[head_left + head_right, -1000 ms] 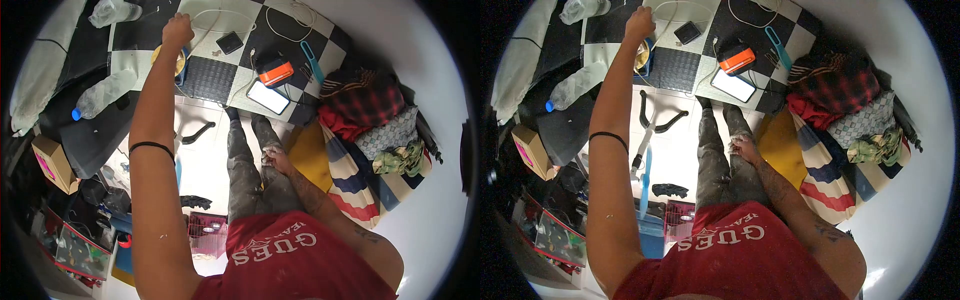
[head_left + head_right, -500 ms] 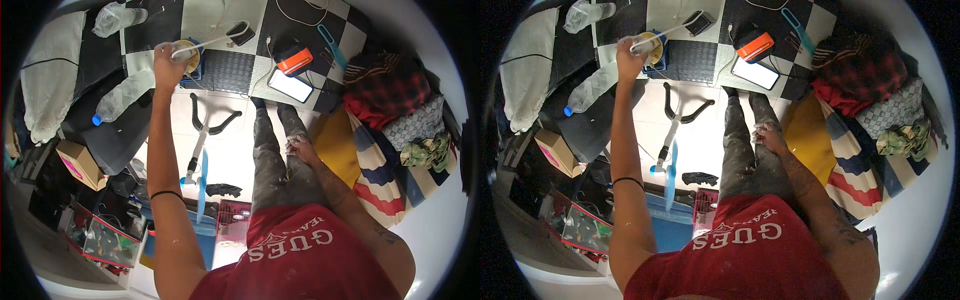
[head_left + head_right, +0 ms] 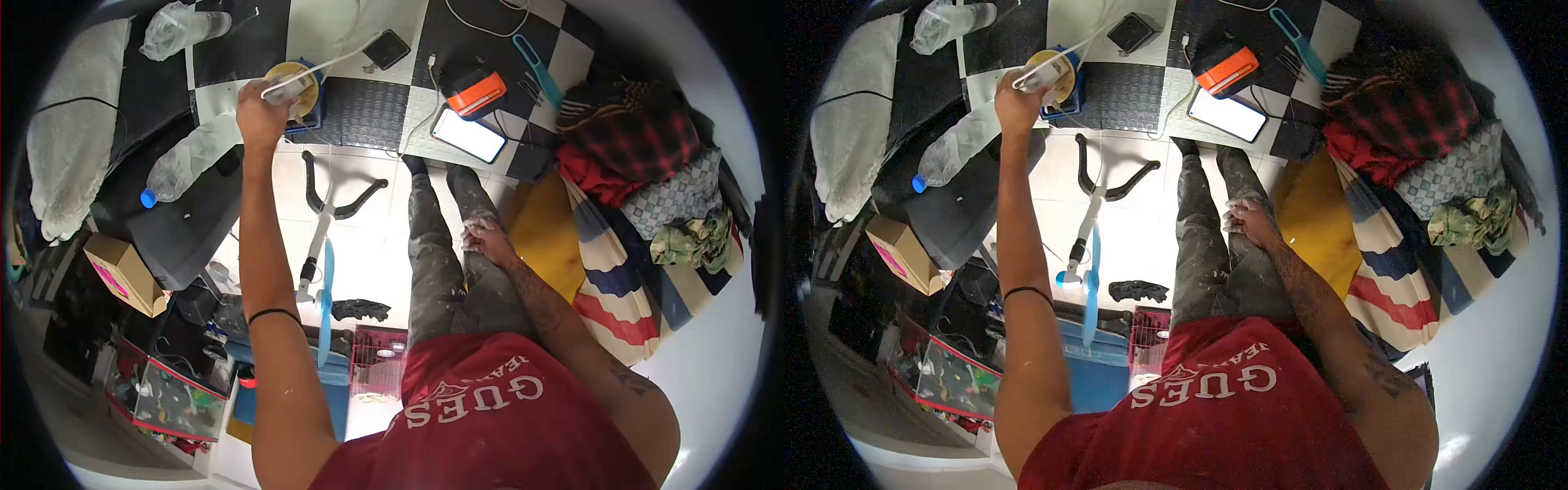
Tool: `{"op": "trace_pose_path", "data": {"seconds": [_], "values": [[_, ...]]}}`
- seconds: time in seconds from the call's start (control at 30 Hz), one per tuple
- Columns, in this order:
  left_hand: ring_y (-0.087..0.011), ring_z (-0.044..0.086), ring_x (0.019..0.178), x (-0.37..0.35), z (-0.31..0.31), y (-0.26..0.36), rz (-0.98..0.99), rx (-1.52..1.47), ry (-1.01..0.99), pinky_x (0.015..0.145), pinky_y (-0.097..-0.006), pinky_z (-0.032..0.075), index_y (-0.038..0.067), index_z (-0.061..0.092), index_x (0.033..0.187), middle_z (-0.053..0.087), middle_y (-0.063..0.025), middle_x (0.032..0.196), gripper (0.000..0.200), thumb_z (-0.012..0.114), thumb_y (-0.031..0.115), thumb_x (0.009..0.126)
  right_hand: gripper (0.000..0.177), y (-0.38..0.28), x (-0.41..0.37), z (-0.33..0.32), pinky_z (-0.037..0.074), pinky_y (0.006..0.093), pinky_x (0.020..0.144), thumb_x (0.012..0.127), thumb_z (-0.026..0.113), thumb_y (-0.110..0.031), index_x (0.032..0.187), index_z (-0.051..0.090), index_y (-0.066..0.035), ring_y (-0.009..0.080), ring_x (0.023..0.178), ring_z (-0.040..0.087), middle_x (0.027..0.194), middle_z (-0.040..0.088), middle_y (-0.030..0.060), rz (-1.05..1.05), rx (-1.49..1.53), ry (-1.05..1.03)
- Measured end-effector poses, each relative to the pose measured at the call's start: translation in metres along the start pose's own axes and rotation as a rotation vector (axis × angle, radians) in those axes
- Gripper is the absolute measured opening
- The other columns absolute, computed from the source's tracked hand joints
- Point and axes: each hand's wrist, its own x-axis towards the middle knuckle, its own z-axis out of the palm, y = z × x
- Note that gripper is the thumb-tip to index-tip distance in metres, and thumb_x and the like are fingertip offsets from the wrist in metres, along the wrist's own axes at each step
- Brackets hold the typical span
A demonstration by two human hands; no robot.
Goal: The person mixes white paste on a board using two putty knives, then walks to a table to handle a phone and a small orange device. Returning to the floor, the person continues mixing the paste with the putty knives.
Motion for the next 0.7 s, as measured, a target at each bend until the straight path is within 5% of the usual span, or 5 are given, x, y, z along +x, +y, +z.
{"op": "trace_pose_path", "data": {"seconds": [0.43, 0.7], "values": [[-0.0328, 0.055, 0.093, 0.01, 0.008, 0.014, 0.14, 0.166, -0.079, 0.083, -0.0411, 0.045, 0.001, 0.065, 0.081, 0.057, -0.0127, 0.09, 0.025, 0.073, 0.012, 0.059, 0.028, -0.003, 0.004, 0.006, 0.053, 0.039, 0.074, 0.092, 0.044, -0.012, 0.117, 0.045, 0.0, 0.0231, 0.08, 0.061, 0.093, 0.057, 0.0128, 0.044, -0.078, -0.004], [-0.0322, 0.055, 0.091, 0.019, 0.016, 0.013, 0.046, 0.134, -0.129, 0.077, -0.0408, 0.047, 0.002, 0.064, 0.077, 0.056, -0.012, 0.09, 0.022, 0.073, 0.014, 0.06, 0.029, -0.005, 0.005, 0.009, 0.053, 0.0378, 0.074, 0.089, 0.05, -0.015, 0.114, 0.047, -0.001, 0.0206, 0.075, 0.06, 0.091, 0.057, 0.0112, 0.042, -0.117, 0.021]]}}
